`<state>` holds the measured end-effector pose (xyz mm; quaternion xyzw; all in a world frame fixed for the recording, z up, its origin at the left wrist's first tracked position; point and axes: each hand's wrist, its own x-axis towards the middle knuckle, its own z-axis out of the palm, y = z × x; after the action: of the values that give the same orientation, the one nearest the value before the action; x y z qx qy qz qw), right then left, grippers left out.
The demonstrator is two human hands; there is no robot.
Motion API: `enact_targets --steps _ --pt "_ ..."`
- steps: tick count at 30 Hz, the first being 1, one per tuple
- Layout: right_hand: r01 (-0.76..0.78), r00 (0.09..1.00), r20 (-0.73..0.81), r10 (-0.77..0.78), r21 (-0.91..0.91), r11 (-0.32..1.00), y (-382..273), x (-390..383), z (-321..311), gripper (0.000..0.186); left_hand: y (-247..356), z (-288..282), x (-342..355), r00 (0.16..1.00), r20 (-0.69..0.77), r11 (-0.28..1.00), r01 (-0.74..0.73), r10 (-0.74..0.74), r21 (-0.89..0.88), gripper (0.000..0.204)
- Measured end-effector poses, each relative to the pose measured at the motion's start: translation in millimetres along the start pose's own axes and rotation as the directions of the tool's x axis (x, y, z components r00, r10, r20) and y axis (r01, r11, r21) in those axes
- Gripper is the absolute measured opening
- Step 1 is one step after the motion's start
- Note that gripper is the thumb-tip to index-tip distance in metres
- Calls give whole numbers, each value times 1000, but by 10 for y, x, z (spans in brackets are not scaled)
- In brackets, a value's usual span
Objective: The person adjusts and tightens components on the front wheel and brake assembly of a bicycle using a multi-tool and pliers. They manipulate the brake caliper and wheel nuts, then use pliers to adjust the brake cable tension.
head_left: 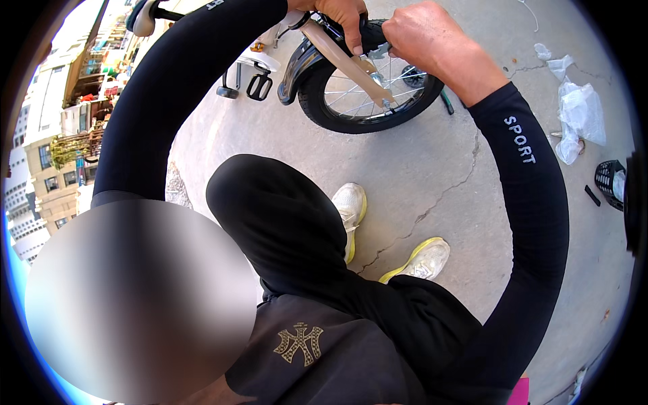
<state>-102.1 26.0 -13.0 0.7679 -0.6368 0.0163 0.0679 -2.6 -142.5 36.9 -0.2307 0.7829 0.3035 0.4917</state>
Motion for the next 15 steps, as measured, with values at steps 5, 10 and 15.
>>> enact_targets --steps 5,10,15 --pt "1 998 63 0 -12 1000 55 48 -64 16 17 32 -15 980 -175 992 104 -91 69 39" --pt "9 994 106 -10 11 1000 57 74 -40 19 185 147 -156 938 -320 961 200 -132 190 40" --pt "-35 994 106 32 31 999 82 52 58 19 246 246 -141 885 -434 951 263 -171 161 40"
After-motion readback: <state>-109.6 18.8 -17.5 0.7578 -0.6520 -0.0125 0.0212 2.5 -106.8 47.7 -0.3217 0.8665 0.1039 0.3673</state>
